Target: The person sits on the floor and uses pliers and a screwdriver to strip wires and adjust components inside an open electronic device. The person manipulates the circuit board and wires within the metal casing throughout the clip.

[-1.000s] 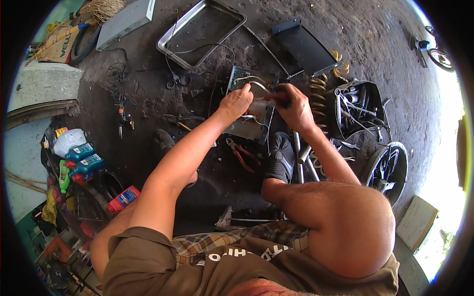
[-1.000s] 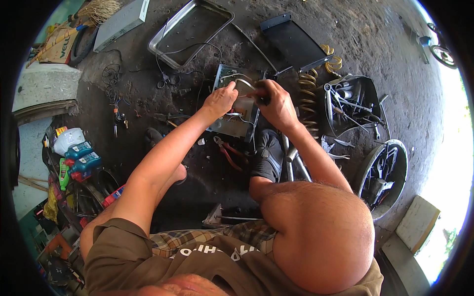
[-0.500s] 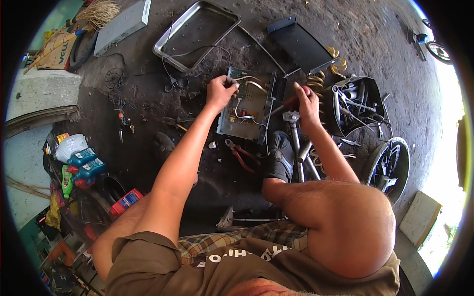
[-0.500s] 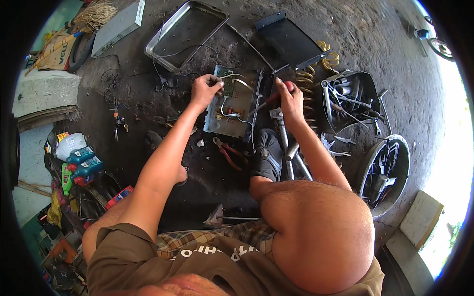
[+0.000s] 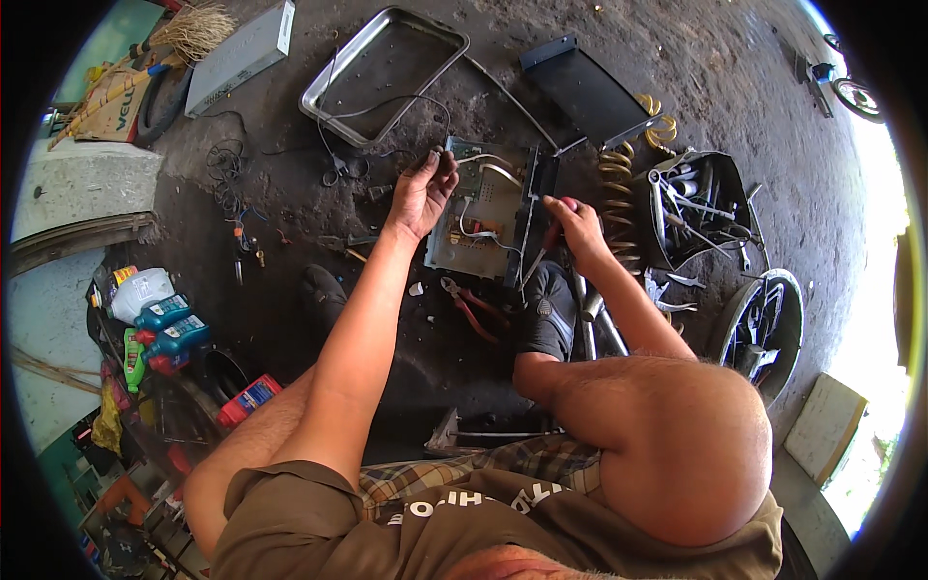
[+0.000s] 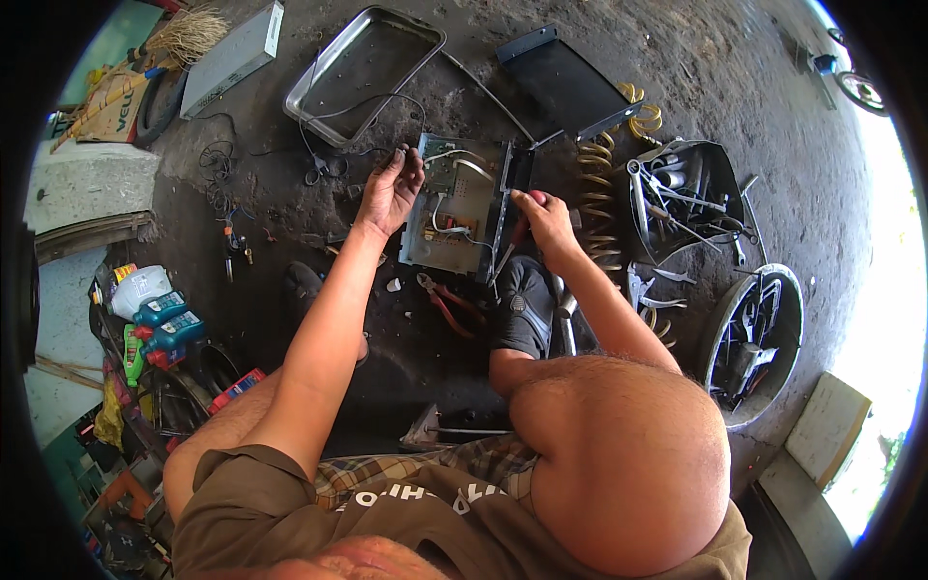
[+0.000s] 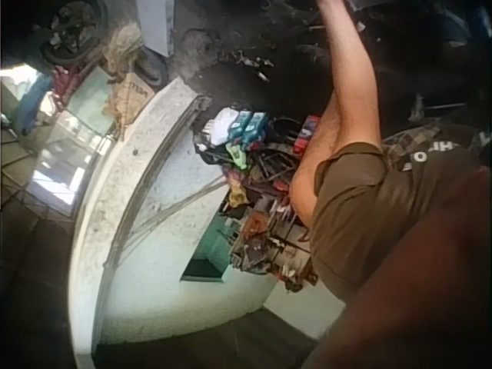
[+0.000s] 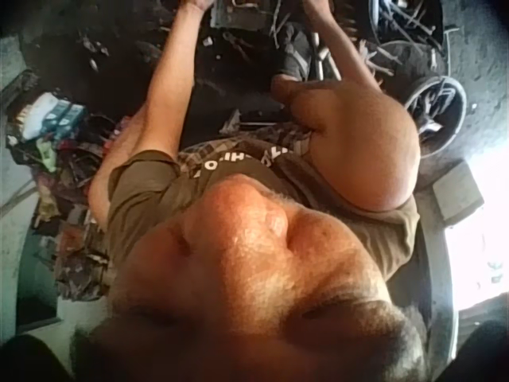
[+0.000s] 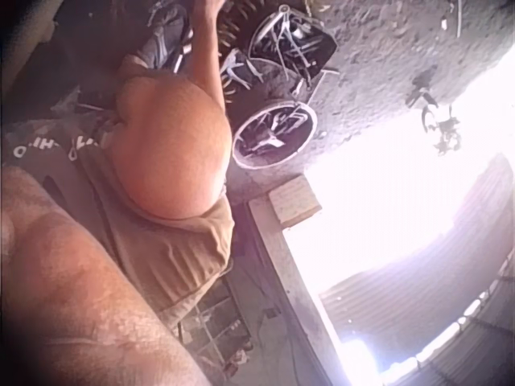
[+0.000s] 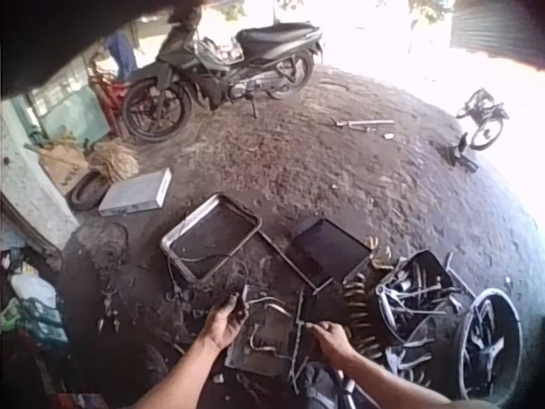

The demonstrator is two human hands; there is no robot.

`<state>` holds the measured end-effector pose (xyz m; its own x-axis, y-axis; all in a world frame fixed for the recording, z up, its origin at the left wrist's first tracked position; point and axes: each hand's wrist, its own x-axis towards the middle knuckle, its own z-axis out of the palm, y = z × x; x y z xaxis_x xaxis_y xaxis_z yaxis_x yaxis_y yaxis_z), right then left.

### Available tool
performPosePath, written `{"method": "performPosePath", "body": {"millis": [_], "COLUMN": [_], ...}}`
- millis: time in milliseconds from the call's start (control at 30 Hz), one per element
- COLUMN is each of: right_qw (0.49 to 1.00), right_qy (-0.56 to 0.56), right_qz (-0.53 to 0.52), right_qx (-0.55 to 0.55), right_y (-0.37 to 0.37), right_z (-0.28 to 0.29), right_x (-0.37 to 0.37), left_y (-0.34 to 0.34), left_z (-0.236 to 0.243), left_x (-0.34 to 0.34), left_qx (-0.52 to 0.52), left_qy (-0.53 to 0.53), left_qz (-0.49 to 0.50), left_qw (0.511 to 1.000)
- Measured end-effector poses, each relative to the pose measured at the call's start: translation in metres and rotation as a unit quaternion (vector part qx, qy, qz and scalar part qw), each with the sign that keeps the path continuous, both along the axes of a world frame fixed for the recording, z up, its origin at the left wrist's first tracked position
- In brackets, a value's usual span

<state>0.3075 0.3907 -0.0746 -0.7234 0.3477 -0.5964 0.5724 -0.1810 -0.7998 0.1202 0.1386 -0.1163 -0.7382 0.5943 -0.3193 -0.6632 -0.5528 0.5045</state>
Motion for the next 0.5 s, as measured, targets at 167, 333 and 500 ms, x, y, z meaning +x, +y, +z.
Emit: {"method": "performPosePath", "body": {"millis": [167,333,500], "right_qw": [1.0,1.0,0.999], "right_qy": [-0.011,-0.017,-0.021], "right_qz": [0.007,0.012,0.016], "right_qx": [-0.003,0.014,0.02], "right_y": [-0.002,-0.001,0.005], "right_z": [-0.001,0.0,-0.009], "right_x": [0.001,0.0,0.002], "left_y": [0.001,0.0,0.007], "left_z": [0.004,0.007,0.031], "left_x": [-0.001,-0.012,-0.067], "left_qx": [-0.032,-0.09,-0.24], "left_qy": [0.021,0.02,0.068], "left_qz": [-0.016,-0.028,0.136], "left_qw": [0.999,0.995,0.959]}}
